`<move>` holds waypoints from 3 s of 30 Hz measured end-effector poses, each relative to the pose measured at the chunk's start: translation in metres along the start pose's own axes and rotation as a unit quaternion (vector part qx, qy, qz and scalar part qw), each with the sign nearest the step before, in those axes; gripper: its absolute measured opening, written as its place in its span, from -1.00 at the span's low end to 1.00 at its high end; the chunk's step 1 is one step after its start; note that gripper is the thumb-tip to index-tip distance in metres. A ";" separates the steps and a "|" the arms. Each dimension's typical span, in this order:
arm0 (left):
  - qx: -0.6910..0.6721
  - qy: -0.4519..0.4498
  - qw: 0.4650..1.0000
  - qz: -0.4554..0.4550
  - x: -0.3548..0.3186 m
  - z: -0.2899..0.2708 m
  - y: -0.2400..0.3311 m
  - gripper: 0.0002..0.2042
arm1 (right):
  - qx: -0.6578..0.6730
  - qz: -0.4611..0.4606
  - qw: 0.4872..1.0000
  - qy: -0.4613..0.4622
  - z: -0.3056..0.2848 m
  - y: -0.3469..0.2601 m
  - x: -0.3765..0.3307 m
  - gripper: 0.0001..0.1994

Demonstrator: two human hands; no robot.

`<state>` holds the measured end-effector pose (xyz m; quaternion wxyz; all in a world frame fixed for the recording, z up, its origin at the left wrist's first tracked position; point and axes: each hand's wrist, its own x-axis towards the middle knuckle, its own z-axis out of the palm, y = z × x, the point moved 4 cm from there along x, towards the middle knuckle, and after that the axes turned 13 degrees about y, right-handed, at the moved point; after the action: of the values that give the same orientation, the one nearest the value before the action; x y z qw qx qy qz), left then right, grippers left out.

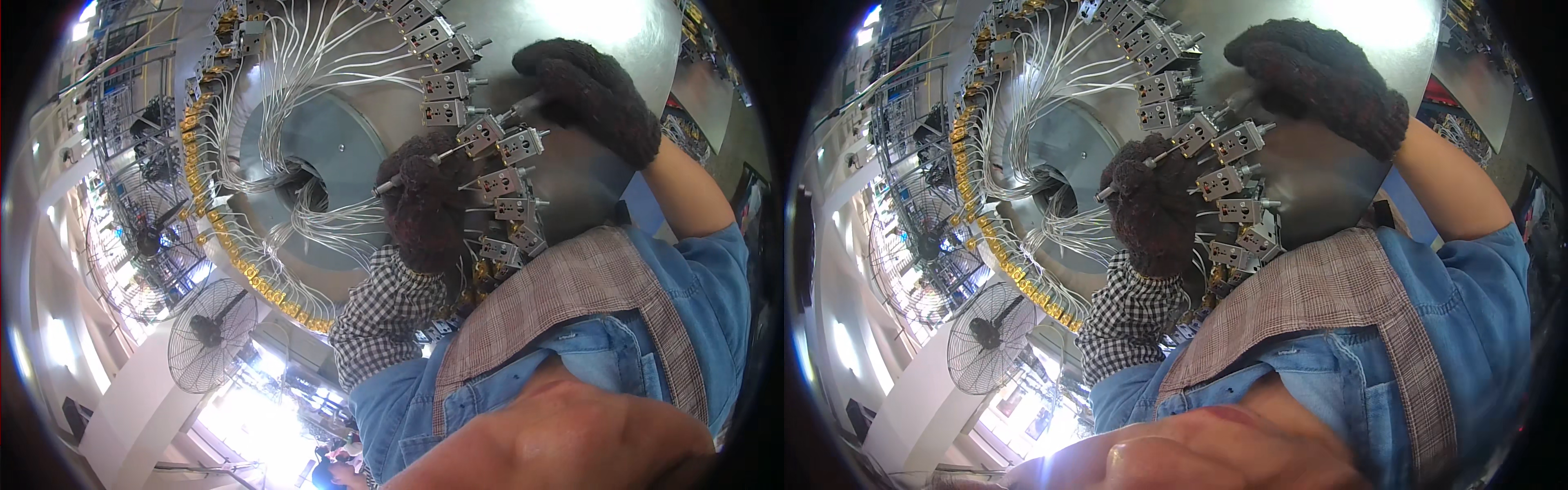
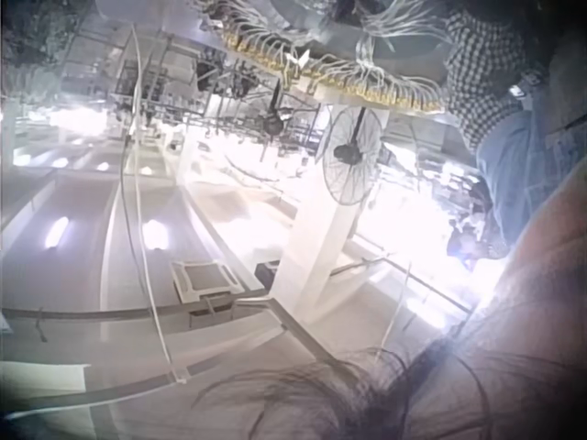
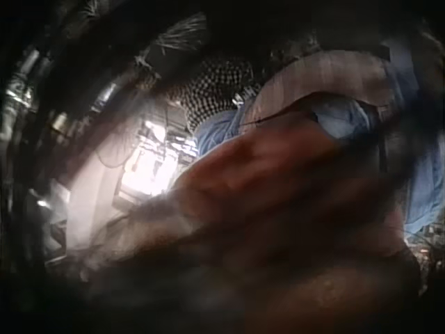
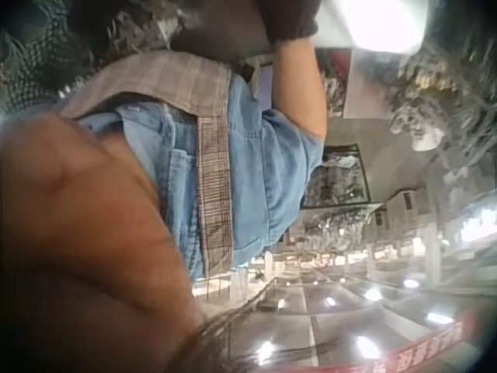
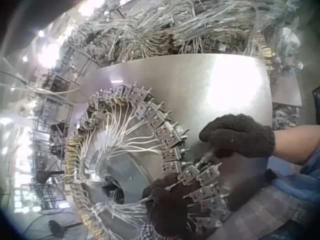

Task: Connecting wires and components to the frame of a large circular motor stator.

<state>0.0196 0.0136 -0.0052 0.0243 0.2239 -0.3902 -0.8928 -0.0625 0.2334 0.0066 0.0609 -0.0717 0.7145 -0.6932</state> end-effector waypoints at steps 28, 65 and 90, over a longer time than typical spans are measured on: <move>0.067 0.006 0.996 0.052 -0.004 0.002 -0.003 -0.72 | 0.062 0.073 0.995 -0.009 -0.001 0.018 0.000 -0.61; 0.090 -0.031 0.994 0.044 0.001 -0.002 -0.001 -0.78 | 0.021 0.144 0.989 0.039 -0.001 0.019 0.007 -0.64; -0.019 -0.042 0.999 0.010 0.000 -0.001 -0.008 -0.76 | -0.052 0.088 0.995 -0.018 -0.004 0.013 0.008 -0.71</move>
<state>0.0212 0.0179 -0.0115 0.0210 0.1823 -0.3762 -0.9082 -0.0710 0.2361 -0.0059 0.1302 -0.0241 0.7518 -0.6460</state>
